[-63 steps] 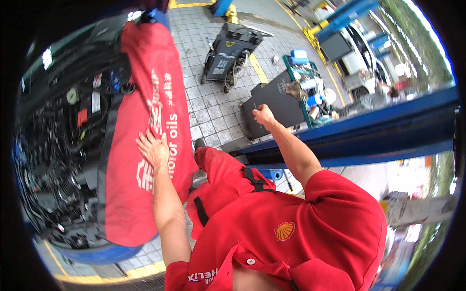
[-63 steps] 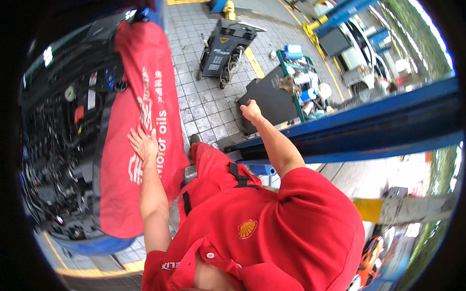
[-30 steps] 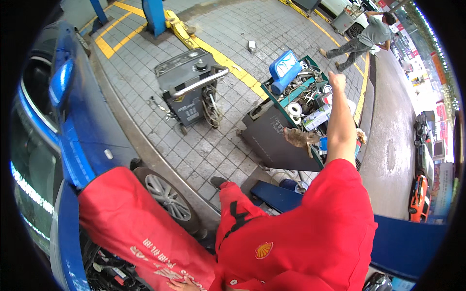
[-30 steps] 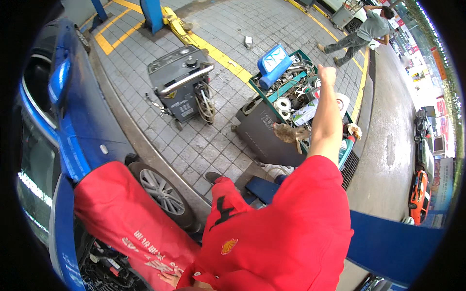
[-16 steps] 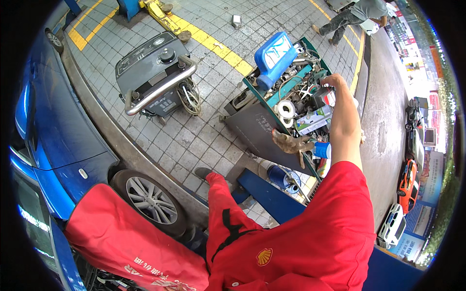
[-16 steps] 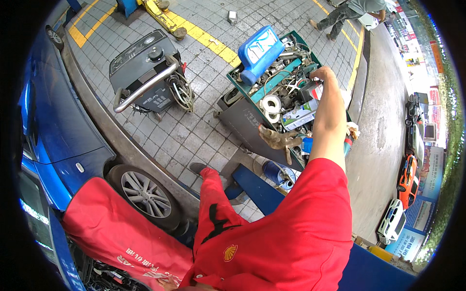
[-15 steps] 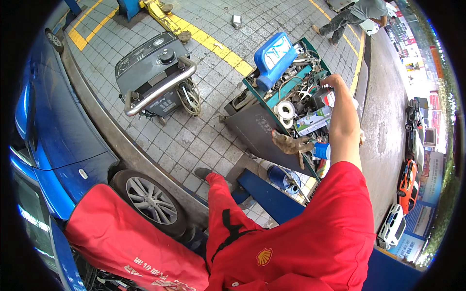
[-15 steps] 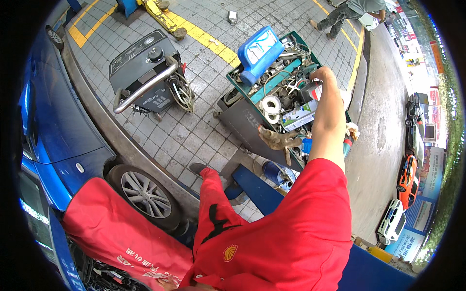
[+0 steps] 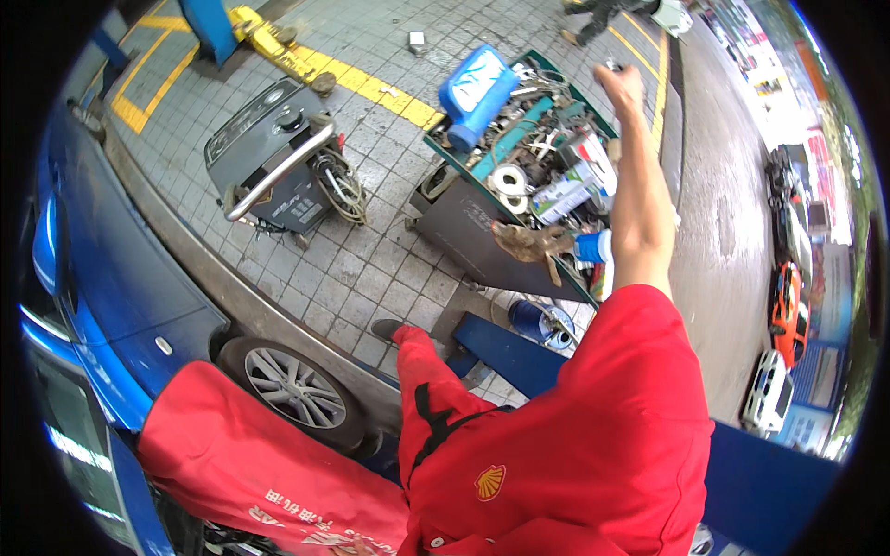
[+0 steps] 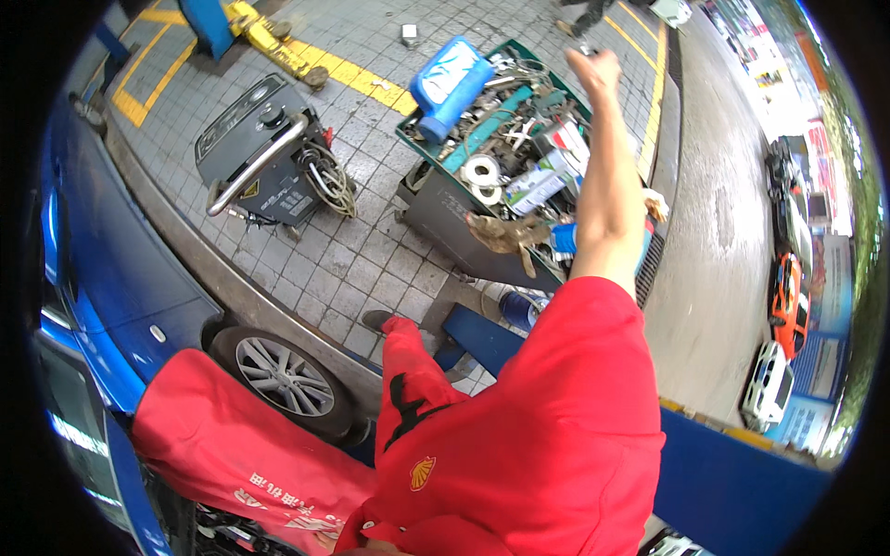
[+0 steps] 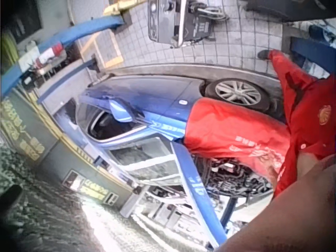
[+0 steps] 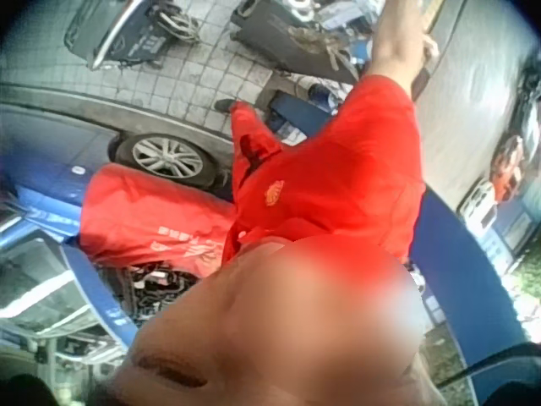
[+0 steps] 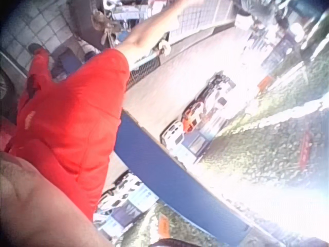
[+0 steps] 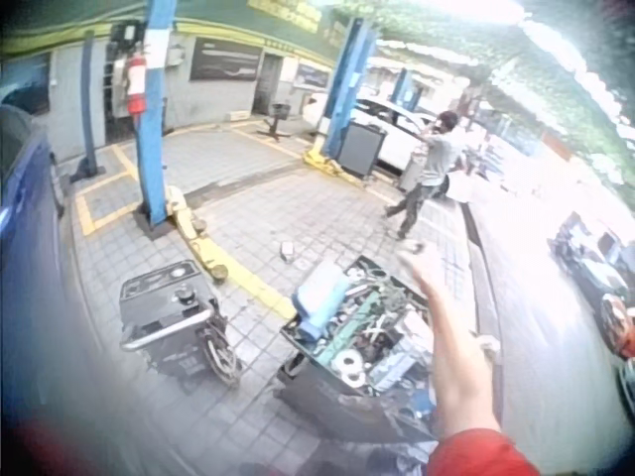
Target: The person opens a bottle of motor oil and pours it into the engine's oil filler. They then operate a fluid exchange machine, place a protective cover over the engine bay, and connect a hose to the engine.
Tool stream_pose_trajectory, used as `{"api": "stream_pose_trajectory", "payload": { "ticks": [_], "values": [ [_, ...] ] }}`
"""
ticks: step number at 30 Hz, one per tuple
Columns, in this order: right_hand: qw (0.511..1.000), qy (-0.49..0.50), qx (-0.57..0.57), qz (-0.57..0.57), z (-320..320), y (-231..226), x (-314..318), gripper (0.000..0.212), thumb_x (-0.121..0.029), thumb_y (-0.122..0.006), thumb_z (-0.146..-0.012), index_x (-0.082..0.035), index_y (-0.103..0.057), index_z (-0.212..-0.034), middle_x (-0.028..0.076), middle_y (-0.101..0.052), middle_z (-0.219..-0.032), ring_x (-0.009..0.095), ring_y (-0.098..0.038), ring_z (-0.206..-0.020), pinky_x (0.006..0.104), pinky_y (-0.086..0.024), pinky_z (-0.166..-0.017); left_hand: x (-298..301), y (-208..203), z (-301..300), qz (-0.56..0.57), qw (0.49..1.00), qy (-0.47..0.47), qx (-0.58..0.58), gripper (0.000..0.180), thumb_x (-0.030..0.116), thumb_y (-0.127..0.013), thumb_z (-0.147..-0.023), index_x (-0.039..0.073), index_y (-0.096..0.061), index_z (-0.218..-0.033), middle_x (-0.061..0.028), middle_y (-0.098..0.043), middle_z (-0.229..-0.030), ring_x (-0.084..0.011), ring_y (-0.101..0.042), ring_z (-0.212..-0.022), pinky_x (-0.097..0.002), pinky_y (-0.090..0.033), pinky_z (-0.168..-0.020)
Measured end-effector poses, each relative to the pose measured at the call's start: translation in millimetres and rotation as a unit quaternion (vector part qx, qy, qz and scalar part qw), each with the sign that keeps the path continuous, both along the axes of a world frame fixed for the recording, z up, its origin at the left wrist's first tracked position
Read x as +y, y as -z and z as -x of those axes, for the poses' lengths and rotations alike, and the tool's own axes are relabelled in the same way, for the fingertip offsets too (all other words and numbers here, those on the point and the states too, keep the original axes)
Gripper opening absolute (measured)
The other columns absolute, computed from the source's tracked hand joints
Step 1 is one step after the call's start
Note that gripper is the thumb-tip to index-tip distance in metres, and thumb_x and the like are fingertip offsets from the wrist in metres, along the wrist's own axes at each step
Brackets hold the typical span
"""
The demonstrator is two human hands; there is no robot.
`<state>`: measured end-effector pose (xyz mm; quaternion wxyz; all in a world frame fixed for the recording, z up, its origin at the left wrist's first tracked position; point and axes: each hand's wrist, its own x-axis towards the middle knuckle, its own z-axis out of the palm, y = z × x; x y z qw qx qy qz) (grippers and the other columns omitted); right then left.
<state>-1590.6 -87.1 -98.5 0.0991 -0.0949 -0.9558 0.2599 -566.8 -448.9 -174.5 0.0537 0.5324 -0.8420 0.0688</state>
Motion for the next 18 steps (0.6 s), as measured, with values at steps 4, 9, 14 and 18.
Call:
{"api": "stream_pose_trajectory", "payload": {
  "ticks": [4, 9, 14, 18],
  "values": [
    [0.934, -0.314, 0.172, -0.004, -114, -45, -144, 0.059, -0.039, -0.092, -0.079, 0.005, -0.078, -0.115, 0.024, -0.080, -0.106, 0.034, -0.080, -0.097, 0.0489, -0.066, -0.086, -8, -30, 23, 0.000, 0.999, 0.004, 0.047, 0.044, 0.031, -0.077, -0.114, -0.009, -0.077, -0.132, -0.0256, -0.080, -0.120, -0.0361, -0.077, -0.106, -0.0434, -0.064, -0.095],
    [0.727, -0.675, 0.007, 0.123, -350, -30, -290, 0.067, -0.031, -0.089, -0.077, 0.000, -0.069, -0.133, 0.024, -0.070, -0.121, 0.041, -0.073, -0.111, 0.0523, -0.063, -0.096, -43, -59, 14, -0.265, 0.940, -0.046, 0.209, 0.056, 0.040, -0.065, -0.118, -0.007, -0.062, -0.149, -0.0251, -0.066, -0.145, -0.0392, -0.067, -0.128, -0.0493, -0.055, -0.111],
    [0.538, -0.807, -0.168, 0.178, -546, -37, -308, 0.080, -0.026, -0.088, -0.078, 0.001, -0.059, -0.148, 0.025, -0.064, -0.132, 0.046, -0.069, -0.122, 0.0535, -0.061, -0.101, -26, -18, 130, -0.559, 0.607, 0.075, 0.559, 0.100, 0.076, -0.048, -0.116, 0.002, -0.029, -0.180, -0.0218, -0.042, -0.181, -0.0355, -0.055, -0.156, -0.0510, -0.047, -0.125],
    [0.438, -0.862, -0.176, 0.184, -632, -57, -327, 0.084, -0.028, -0.088, -0.084, 0.004, -0.056, -0.153, 0.028, -0.069, -0.141, 0.048, -0.067, -0.132, 0.0552, -0.054, -0.116, -10, -27, 170, -0.560, 0.402, 0.071, 0.721, 0.108, 0.086, -0.052, -0.106, 0.003, -0.037, -0.174, -0.0165, -0.050, -0.170, -0.0339, -0.056, -0.150, -0.0500, -0.048, -0.123]
  ]
}}
